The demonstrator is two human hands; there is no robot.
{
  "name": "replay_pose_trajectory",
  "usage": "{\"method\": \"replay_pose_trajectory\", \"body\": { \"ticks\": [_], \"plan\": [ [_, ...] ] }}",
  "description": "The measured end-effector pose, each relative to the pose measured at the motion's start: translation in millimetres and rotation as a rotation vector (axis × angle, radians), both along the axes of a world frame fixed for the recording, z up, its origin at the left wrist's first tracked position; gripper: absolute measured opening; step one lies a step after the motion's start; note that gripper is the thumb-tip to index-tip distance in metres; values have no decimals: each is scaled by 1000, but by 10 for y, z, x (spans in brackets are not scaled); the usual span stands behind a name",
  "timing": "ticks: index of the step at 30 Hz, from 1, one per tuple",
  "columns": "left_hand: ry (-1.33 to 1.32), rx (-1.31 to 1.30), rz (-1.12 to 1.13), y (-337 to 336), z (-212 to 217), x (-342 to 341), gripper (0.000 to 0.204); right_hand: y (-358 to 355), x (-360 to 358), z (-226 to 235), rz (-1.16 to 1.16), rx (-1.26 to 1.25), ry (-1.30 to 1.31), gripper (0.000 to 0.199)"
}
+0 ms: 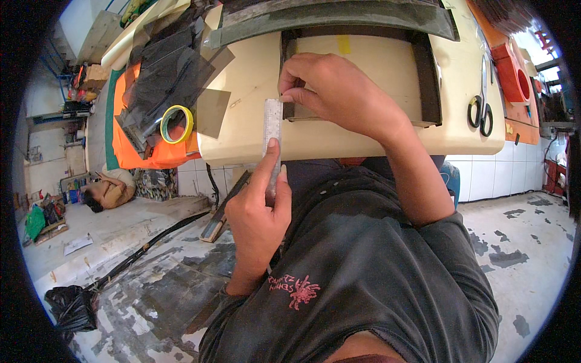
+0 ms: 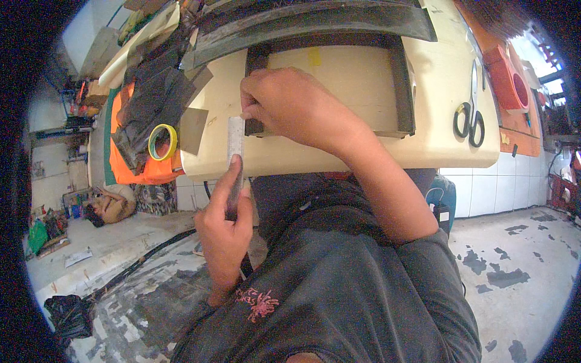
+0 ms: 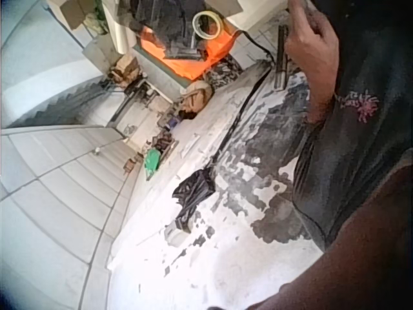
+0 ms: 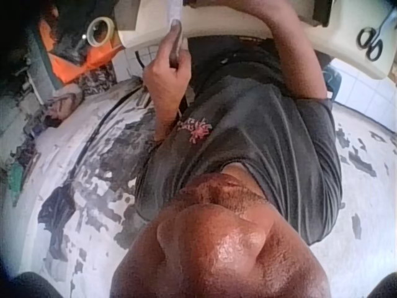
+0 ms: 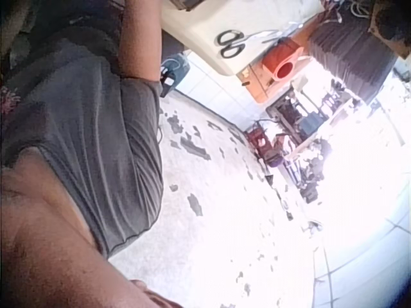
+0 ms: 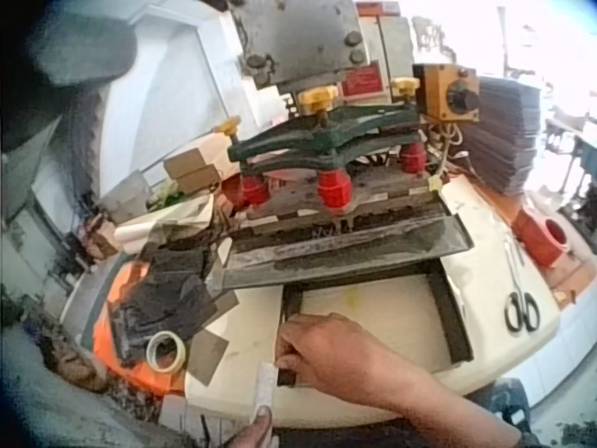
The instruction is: The person tears pieces of tape from a roll, sticks them onto the edges and corners of a rectangular frame, presses and folds the frame into shape, and handles tinted plastic sheets.
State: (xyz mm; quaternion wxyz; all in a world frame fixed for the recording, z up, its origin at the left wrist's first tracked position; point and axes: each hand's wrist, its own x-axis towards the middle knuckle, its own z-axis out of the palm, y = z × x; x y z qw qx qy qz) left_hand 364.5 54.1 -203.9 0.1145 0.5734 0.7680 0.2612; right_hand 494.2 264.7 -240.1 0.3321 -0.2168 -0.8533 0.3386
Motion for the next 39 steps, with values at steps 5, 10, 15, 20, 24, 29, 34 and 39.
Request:
{"method": "replay_pose_trajectory", "body": {
  "ticks": [5, 10, 15, 20, 24, 29, 34, 39],
  "plan": [
    [5, -14, -4, 4, 61, 11, 49, -18, 10, 32, -14, -14, -22, 15],
    [91, 106, -88, 45, 21, 1, 42, -33, 39, 81, -15, -40, -41, 17],
    [-13, -102, -14, 100, 125, 53, 29, -15, 80, 44, -28, -22, -44, 17],
    [-30, 39, -23, 145, 3, 40, 21, 6, 88, 29, -25, -29, -32, 17],
    [-93, -27, 4, 178, 36, 67, 20, 37, 107, -3, -26, -39, -49, 16],
    [-131, -19, -9, 210, -12, 60, 27, 50, 113, -68, -30, -1, -39, 15],
    [-119, 10, -48, 236, -101, 41, 32, 70, 126, -109, -22, -3, -34, 16],
    [-91, 5, -64, 276, -143, 38, 45, 101, 144, -163, -21, -23, -28, 16]
  ]
}}
